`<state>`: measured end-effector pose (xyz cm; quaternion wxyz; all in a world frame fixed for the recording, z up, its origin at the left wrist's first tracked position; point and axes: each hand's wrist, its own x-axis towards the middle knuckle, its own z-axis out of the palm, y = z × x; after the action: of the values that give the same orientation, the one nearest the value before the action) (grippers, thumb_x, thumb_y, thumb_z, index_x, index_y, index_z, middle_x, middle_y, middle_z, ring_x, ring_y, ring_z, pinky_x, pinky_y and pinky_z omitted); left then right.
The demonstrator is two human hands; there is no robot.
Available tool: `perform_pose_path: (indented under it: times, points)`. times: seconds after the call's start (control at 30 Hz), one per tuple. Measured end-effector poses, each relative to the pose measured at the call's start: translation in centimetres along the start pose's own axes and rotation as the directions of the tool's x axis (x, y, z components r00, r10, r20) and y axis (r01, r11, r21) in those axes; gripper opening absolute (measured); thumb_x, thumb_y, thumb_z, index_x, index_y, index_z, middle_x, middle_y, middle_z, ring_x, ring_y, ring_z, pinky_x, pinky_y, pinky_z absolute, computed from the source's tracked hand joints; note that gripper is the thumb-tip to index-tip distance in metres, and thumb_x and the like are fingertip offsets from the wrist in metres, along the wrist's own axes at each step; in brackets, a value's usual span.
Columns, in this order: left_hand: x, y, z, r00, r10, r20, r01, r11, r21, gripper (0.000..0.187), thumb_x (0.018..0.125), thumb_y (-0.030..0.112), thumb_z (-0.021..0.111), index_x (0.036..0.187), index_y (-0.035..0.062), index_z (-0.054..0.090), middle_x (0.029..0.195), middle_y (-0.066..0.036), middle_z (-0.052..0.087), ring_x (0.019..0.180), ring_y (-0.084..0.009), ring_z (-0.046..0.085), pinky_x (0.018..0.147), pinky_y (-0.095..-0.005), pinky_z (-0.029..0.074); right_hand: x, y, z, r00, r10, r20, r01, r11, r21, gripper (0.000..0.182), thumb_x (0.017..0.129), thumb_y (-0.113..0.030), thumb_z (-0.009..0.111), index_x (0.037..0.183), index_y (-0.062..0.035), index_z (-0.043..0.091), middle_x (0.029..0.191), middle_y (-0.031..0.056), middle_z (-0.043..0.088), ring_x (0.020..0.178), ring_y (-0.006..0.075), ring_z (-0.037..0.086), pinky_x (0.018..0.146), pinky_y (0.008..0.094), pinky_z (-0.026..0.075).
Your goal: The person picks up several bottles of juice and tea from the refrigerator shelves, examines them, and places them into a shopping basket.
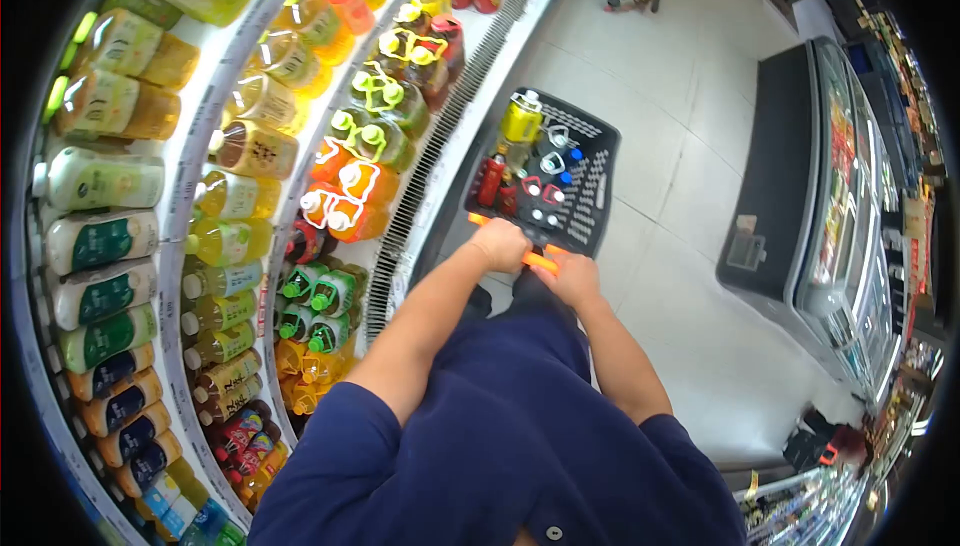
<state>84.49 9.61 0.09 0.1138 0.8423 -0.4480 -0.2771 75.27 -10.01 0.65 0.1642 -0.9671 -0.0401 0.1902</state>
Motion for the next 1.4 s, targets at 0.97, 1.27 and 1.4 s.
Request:
perform_pose_path:
  times: [0.97, 1.27, 1.4]
  points:
    - [8.1, -1.9, -2.5, 0.851, -0.351, -0.39, 0.398, 0.917, 0.042, 0.01, 0.084, 0.017, 0.065, 0.089, 0.0134, 0.074, 0.093, -0.007, 0.068, 0.095, -0.0271, 0.065, 0.088, -0.0442, 0.049, 9.2, 4.9, -4.6, 0.998, -0.05, -0.043, 0.053, 0.995, 0.083, 0.067, 0.089, -0.068, 0.058, 0.082, -0.0038, 0.074, 0.073, 0.0167, 0.071, 0.072, 0.0337, 0.072, 0.067, 0.0468, 0.056]
    - [11.2, -3.5, -4.1, 0.847, -0.355, -0.395, 0.4, 0.916, 0.034, 0.01, 0.082, 0.018, 0.062, 0.081, 0.0138, 0.071, 0.088, -0.006, 0.067, 0.093, -0.0277, 0.065, 0.084, -0.0434, 0.049, 12.0, 7.1, -6.6, 0.994, -0.107, -0.038, 0.112, 0.978, 0.176, 0.062, 0.089, -0.064, 0.062, 0.077, -0.0035, 0.072, 0.07, 0.0151, 0.07, 0.065, 0.034, 0.07, 0.061, 0.0467, 0.055]
    - [12.1, -3.7, -4.8, 0.816, -0.378, -0.436, 0.429, 0.903, 0.02, 0.015, 0.084, 0.019, 0.062, 0.086, 0.0127, 0.075, 0.093, -0.006, 0.068, 0.095, -0.0265, 0.066, 0.09, -0.0431, 0.049, 12.9, 7.3, -7.6, 0.991, -0.116, -0.061, 0.125, 0.975, 0.181, 0.058, 0.087, -0.06, 0.067, 0.077, -0.0027, 0.071, 0.07, 0.0169, 0.069, 0.064, 0.036, 0.069, 0.062, 0.0476, 0.055]
